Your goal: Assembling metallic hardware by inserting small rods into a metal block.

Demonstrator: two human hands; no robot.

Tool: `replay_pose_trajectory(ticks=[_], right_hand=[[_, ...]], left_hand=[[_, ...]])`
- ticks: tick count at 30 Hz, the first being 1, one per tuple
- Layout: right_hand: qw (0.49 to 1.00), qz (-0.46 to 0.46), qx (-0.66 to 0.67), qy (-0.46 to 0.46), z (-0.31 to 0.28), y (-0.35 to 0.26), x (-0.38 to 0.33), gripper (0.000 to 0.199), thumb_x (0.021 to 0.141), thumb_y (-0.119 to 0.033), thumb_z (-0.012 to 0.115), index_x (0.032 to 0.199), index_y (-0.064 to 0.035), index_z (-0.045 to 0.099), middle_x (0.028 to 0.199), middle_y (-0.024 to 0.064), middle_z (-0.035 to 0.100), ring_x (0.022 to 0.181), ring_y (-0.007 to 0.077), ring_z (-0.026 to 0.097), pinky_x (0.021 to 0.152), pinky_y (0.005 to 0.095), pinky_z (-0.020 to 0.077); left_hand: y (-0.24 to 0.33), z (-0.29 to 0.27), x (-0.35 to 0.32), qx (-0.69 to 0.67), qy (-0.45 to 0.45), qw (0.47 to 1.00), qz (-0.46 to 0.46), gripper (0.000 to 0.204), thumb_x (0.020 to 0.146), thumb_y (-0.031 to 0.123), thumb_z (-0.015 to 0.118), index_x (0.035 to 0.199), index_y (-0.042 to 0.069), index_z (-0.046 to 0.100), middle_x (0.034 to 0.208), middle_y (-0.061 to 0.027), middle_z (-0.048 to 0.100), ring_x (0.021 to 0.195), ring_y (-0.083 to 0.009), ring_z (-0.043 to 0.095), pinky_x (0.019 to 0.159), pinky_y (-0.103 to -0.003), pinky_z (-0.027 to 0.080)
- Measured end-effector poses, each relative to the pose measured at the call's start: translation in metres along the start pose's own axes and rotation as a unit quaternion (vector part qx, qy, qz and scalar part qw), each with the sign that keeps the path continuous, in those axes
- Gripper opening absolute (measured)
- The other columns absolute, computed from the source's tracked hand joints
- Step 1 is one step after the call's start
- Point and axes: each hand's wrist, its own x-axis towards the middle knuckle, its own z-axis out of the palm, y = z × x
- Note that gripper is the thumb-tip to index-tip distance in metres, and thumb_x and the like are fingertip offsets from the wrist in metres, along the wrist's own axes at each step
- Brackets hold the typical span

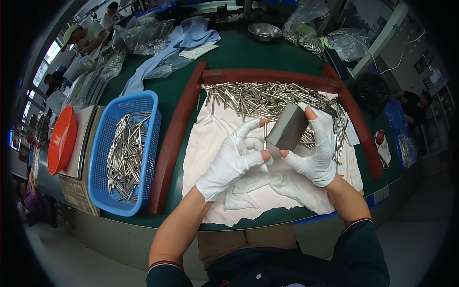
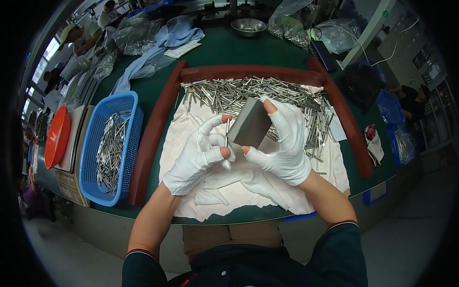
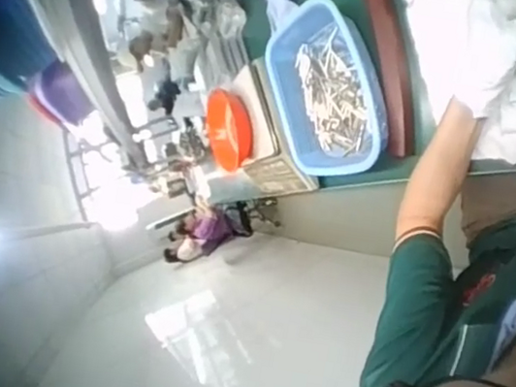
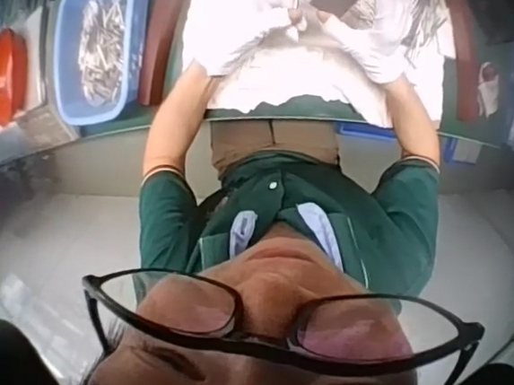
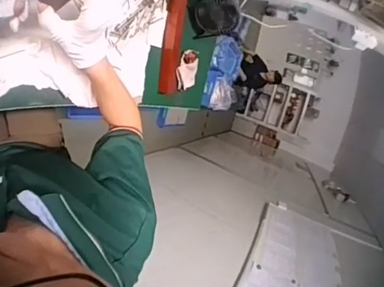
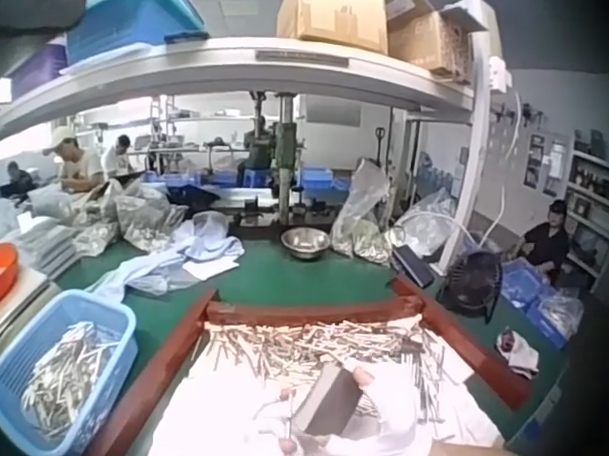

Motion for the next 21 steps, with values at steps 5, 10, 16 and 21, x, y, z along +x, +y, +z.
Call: replay_pose_trajectory(ticks=[5, 10, 16, 21], right_hand=[[1.000, -0.014, 0.005, 0.024, 0.006, -0.004, 0.005, 0.086, 0.060, -0.020, 0.080, 0.136, -0.0038, 0.042, 0.123, 0.0142, 0.052, 0.105, 0.0305, 0.050, 0.090, 0.0406, 0.0415], [1.000, 0.007, 0.011, 0.015, 0.006, -0.003, 0.004, 0.085, 0.062, -0.020, 0.080, 0.137, -0.0042, 0.042, 0.124, 0.0144, 0.052, 0.105, 0.0300, 0.050, 0.090, 0.0401, 0.0418], [0.999, 0.009, 0.039, 0.014, 0.005, 0.000, -0.001, 0.086, 0.063, -0.020, 0.081, 0.137, -0.0038, 0.041, 0.123, 0.0139, 0.052, 0.106, 0.0290, 0.051, 0.090, 0.0390, 0.0428], [0.997, 0.008, 0.075, 0.026, 0.007, -0.005, 0.003, 0.085, 0.064, -0.019, 0.081, 0.138, -0.0041, 0.041, 0.125, 0.0139, 0.051, 0.107, 0.0290, 0.051, 0.091, 0.0385, 0.0427]], left_hand=[[0.002, 0.015, -0.001, 0.010, 0.044, 0.999, -0.015, 0.071, 0.080, 0.002, 0.072, 0.139, -0.002, 0.034, 0.084, -0.0075, 0.063, 0.078, -0.0127, 0.063, 0.065, -0.025, 0.054], [0.003, 0.013, 0.000, 0.004, 0.028, 1.000, -0.012, 0.070, 0.079, 0.001, 0.072, 0.139, -0.003, 0.036, 0.092, -0.0097, 0.063, 0.081, -0.0135, 0.063, 0.067, -0.026, 0.056], [0.004, 0.004, -0.004, 0.012, 0.024, 0.999, -0.024, 0.072, 0.078, 0.001, 0.073, 0.139, -0.004, 0.036, 0.095, -0.0110, 0.064, 0.084, -0.0142, 0.064, 0.067, -0.026, 0.056], [0.007, 0.014, -0.004, 0.001, 0.031, 0.999, -0.011, 0.074, 0.076, -0.001, 0.075, 0.138, -0.004, 0.036, 0.091, -0.0100, 0.065, 0.083, -0.0139, 0.064, 0.068, -0.027, 0.057]])
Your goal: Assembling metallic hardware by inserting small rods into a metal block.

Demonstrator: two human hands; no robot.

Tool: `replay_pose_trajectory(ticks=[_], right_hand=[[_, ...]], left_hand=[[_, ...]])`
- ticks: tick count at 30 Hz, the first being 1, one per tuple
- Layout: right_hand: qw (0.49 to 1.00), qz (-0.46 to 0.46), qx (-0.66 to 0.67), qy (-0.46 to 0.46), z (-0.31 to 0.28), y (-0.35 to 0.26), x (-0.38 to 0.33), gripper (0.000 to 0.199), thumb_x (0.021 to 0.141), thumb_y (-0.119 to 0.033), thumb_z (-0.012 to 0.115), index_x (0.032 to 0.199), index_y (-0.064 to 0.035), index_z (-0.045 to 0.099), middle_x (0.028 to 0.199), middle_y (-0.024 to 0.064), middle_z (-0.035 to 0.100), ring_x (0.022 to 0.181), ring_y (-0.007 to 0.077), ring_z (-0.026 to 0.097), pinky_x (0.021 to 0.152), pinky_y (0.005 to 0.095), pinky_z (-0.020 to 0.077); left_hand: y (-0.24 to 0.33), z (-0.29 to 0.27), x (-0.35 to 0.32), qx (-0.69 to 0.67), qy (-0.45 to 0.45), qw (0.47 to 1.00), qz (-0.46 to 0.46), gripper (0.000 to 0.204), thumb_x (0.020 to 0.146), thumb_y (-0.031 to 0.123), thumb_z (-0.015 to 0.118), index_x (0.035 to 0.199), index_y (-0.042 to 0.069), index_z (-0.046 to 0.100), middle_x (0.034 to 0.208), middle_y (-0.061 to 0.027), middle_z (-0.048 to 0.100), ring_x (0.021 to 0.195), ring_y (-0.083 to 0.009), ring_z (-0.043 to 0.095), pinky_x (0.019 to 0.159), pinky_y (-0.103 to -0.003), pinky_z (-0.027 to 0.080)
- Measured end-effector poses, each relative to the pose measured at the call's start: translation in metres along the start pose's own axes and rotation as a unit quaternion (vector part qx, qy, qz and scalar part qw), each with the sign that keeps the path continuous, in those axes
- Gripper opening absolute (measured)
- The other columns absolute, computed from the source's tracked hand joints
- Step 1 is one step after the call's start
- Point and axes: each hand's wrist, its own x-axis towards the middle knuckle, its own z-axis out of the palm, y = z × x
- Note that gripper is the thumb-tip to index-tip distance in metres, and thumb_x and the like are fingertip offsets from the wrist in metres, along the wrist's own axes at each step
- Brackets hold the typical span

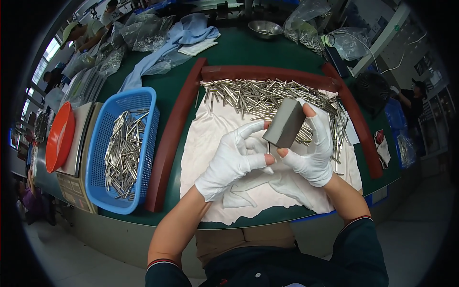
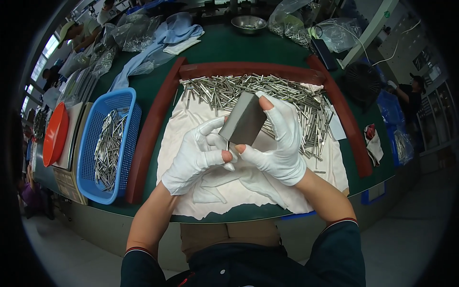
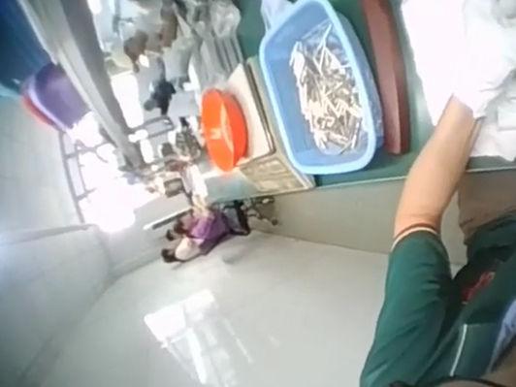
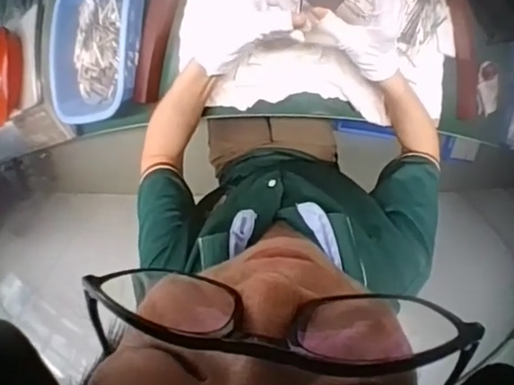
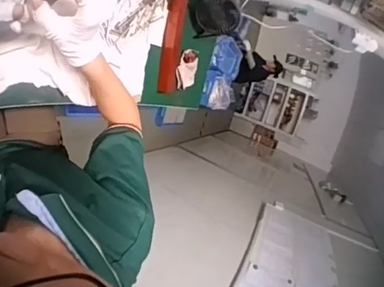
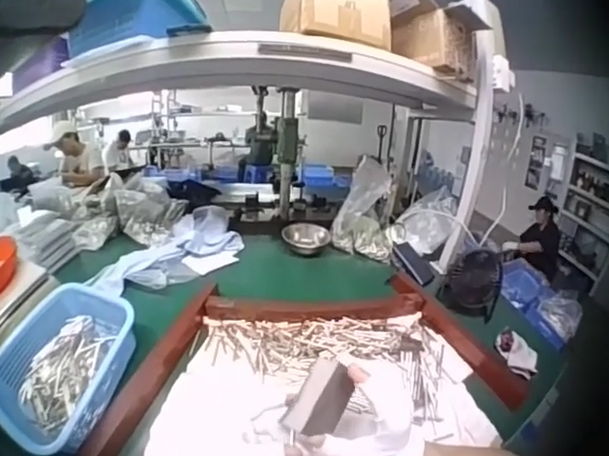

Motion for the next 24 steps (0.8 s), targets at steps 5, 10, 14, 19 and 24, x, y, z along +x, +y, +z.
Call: replay_pose_trajectory(ticks=[5, 10, 14, 19, 24], right_hand=[[1.000, -0.001, -0.020, 0.003, 0.002, 0.002, -0.003, 0.086, 0.063, -0.020, 0.082, 0.138, -0.0042, 0.041, 0.125, 0.0143, 0.051, 0.107, 0.0291, 0.050, 0.091, 0.0389, 0.0426], [1.000, -0.016, -0.011, -0.003, -0.002, 0.005, -0.008, 0.088, 0.063, -0.021, 0.083, 0.138, -0.0034, 0.040, 0.126, 0.0145, 0.050, 0.109, 0.0291, 0.050, 0.092, 0.0388, 0.0417], [1.000, -0.003, -0.004, 0.009, 0.002, -0.005, 0.000, 0.089, 0.065, -0.022, 0.082, 0.140, -0.0046, 0.038, 0.126, 0.0144, 0.050, 0.109, 0.0291, 0.050, 0.092, 0.0399, 0.0416], [1.000, -0.023, -0.016, 0.005, -0.001, 0.001, -0.007, 0.090, 0.065, -0.024, 0.083, 0.140, -0.0043, 0.038, 0.125, 0.0149, 0.051, 0.107, 0.0293, 0.051, 0.091, 0.0405, 0.0417], [0.999, -0.028, -0.035, 0.008, -0.002, 0.001, -0.008, 0.094, 0.062, -0.025, 0.085, 0.140, -0.0039, 0.037, 0.125, 0.0148, 0.051, 0.106, 0.0293, 0.051, 0.089, 0.0396, 0.0428]], left_hand=[[0.002, 0.004, 0.000, 0.019, 0.024, 1.000, -0.003, 0.072, 0.073, -0.003, 0.076, 0.136, -0.004, 0.041, 0.084, -0.0068, 0.066, 0.079, -0.0118, 0.064, 0.069, -0.028, 0.056], [0.001, -0.006, -0.001, 0.017, 0.004, 1.000, 0.011, 0.070, 0.073, -0.003, 0.076, 0.135, -0.005, 0.042, 0.085, -0.0066, 0.066, 0.079, -0.0108, 0.063, 0.069, -0.027, 0.056], [0.003, 0.006, -0.003, 0.027, 0.015, 1.000, -0.005, 0.070, 0.074, -0.002, 0.075, 0.136, -0.004, 0.042, 0.088, -0.0067, 0.066, 0.079, -0.0101, 0.063, 0.070, -0.026, 0.056], [0.003, 0.000, -0.002, 0.054, -0.005, 0.999, -0.005, 0.072, 0.074, -0.001, 0.075, 0.137, -0.004, 0.041, 0.095, -0.0081, 0.066, 0.077, -0.0093, 0.064, 0.069, -0.024, 0.056], [0.003, -0.002, -0.004, 0.039, -0.004, 0.999, -0.005, 0.072, 0.074, -0.001, 0.076, 0.137, -0.005, 0.041, 0.097, -0.0086, 0.066, 0.078, -0.0096, 0.064, 0.068, -0.024, 0.056]])
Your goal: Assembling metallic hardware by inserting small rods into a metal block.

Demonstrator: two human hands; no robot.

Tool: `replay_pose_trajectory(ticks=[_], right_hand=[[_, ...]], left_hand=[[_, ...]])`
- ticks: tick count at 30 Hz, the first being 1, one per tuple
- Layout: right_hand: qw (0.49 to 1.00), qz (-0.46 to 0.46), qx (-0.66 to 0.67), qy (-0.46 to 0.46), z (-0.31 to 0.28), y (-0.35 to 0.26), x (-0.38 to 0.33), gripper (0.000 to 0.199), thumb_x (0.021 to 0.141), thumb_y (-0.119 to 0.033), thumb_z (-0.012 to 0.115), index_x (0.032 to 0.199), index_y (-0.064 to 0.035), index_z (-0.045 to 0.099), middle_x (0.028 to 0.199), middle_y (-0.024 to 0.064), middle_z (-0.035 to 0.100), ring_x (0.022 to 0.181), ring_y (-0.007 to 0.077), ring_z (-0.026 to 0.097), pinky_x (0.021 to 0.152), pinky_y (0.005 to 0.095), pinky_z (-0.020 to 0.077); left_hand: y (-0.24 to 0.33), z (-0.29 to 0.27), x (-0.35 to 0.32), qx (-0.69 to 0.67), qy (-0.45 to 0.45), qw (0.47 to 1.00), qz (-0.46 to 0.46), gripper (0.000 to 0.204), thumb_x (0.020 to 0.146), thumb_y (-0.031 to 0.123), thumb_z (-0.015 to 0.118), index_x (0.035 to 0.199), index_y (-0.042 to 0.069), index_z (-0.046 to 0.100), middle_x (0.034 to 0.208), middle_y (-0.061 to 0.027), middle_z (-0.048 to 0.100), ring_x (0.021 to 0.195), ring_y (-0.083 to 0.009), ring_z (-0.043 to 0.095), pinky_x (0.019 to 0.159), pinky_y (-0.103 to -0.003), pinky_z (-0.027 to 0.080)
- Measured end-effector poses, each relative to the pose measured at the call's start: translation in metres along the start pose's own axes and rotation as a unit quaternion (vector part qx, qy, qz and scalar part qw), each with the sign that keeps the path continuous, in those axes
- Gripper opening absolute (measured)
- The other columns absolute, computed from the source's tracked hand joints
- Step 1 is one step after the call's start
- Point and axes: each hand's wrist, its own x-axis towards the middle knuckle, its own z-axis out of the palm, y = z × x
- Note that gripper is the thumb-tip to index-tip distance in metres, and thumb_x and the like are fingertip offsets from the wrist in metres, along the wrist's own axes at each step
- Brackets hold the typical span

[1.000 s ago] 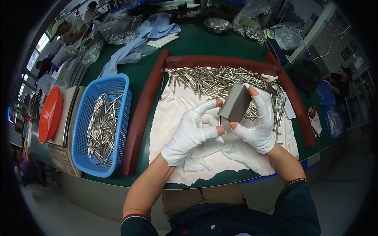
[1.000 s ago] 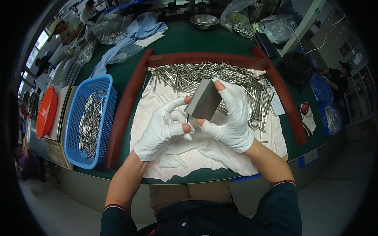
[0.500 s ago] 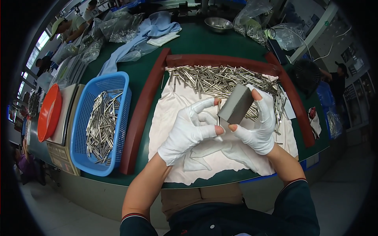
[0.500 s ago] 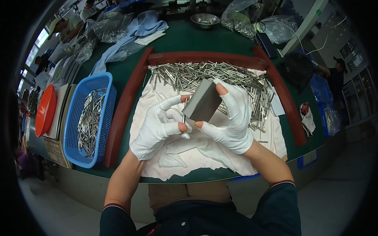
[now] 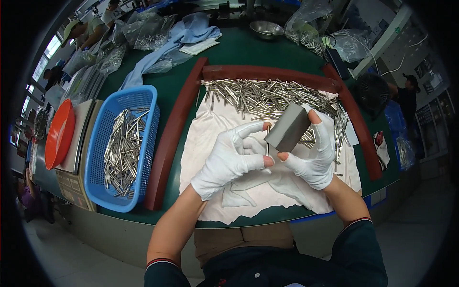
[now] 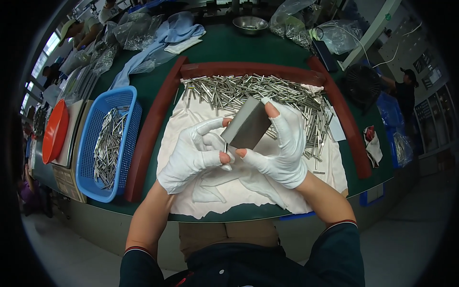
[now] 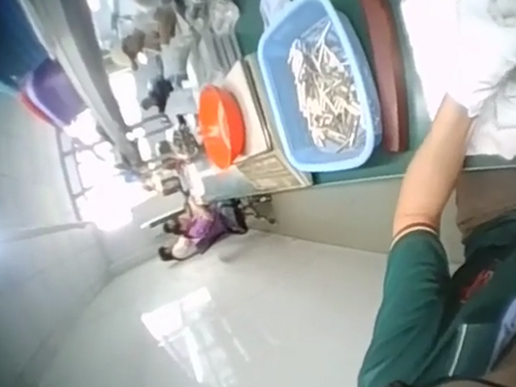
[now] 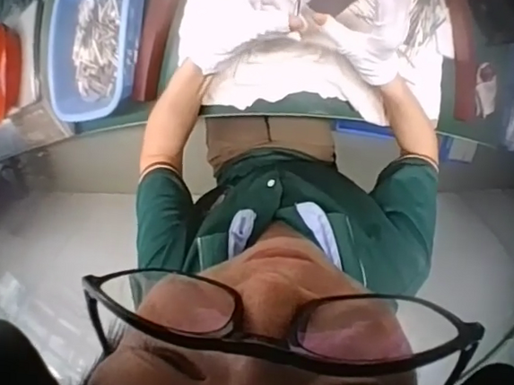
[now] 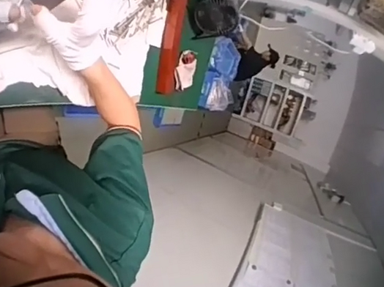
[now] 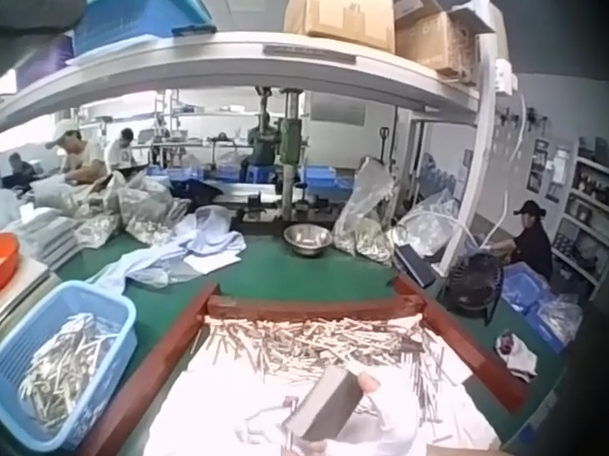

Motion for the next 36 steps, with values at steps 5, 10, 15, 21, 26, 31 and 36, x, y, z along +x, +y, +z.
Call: replay_pose_trajectory(ticks=[5, 10, 15, 21, 26, 31, 36], right_hand=[[1.000, -0.014, -0.009, 0.017, 0.003, -0.007, 0.007, 0.095, 0.060, -0.023, 0.086, 0.140, -0.0045, 0.037, 0.125, 0.0140, 0.050, 0.107, 0.0285, 0.050, 0.088, 0.0390, 0.0428], [1.000, -0.012, -0.020, 0.010, 0.001, -0.001, 0.000, 0.097, 0.058, -0.023, 0.087, 0.140, -0.0044, 0.037, 0.126, 0.0143, 0.050, 0.107, 0.0281, 0.050, 0.087, 0.0380, 0.0435], [1.000, -0.015, -0.024, 0.014, 0.002, -0.004, 0.001, 0.094, 0.061, -0.023, 0.086, 0.140, -0.0045, 0.038, 0.126, 0.0142, 0.049, 0.108, 0.0285, 0.050, 0.088, 0.0385, 0.0429], [0.998, -0.028, -0.031, 0.037, 0.005, -0.006, 0.003, 0.091, 0.064, -0.027, 0.085, 0.139, -0.0046, 0.038, 0.123, 0.0140, 0.049, 0.107, 0.0286, 0.050, 0.090, 0.0391, 0.0414], [0.998, -0.030, -0.046, 0.024, 0.001, -0.009, 0.004, 0.091, 0.063, -0.027, 0.085, 0.139, -0.0047, 0.038, 0.124, 0.0144, 0.049, 0.107, 0.0285, 0.050, 0.088, 0.0393, 0.0416], [0.999, -0.031, -0.030, 0.022, 0.003, -0.004, 0.000, 0.092, 0.063, -0.028, 0.085, 0.139, -0.0049, 0.038, 0.124, 0.0147, 0.050, 0.106, 0.0285, 0.050, 0.089, 0.0399, 0.0410], [0.997, -0.051, -0.048, 0.020, 0.000, -0.006, 0.007, 0.092, 0.063, -0.028, 0.085, 0.138, -0.0049, 0.038, 0.127, 0.0160, 0.049, 0.106, 0.0289, 0.050, 0.089, 0.0410, 0.0406]], left_hand=[[0.001, 0.005, -0.001, 0.007, 0.016, 1.000, 0.013, 0.069, 0.073, -0.002, 0.076, 0.134, -0.006, 0.044, 0.095, -0.0077, 0.066, 0.080, -0.0101, 0.063, 0.070, -0.026, 0.054], [-0.004, -0.002, 0.000, 0.029, 0.020, 0.999, 0.027, 0.069, 0.072, -0.001, 0.077, 0.133, -0.006, 0.046, 0.096, -0.0075, 0.066, 0.082, -0.0083, 0.062, 0.073, -0.024, 0.052], [-0.006, -0.006, -0.001, 0.069, 0.029, 0.996, 0.047, 0.069, 0.071, 0.001, 0.080, 0.131, -0.009, 0.047, 0.095, -0.0064, 0.067, 0.083, -0.0082, 0.061, 0.075, -0.023, 0.051], [-0.003, -0.002, -0.001, 0.036, 0.044, 0.996, 0.063, 0.066, 0.069, 0.004, 0.082, 0.127, -0.008, 0.050, 0.086, -0.0055, 0.066, 0.078, -0.0073, 0.060, 0.070, -0.022, 0.050], [-0.006, 0.000, 0.000, 0.037, 0.042, 0.997, 0.052, 0.065, 0.069, 0.006, 0.083, 0.125, -0.008, 0.052, 0.089, -0.0049, 0.066, 0.080, -0.0076, 0.060, 0.071, -0.022, 0.049], [-0.008, -0.007, -0.001, 0.116, 0.066, 0.987, 0.090, 0.066, 0.068, 0.009, 0.085, 0.123, -0.007, 0.054, 0.088, -0.0037, 0.065, 0.081, -0.0070, 0.059, 0.072, -0.023, 0.049], [-0.002, -0.002, -0.003, 0.109, 0.051, 0.989, 0.090, 0.066, 0.068, 0.009, 0.085, 0.124, -0.007, 0.053, 0.090, -0.0044, 0.066, 0.082, -0.0072, 0.060, 0.072, -0.023, 0.049]])
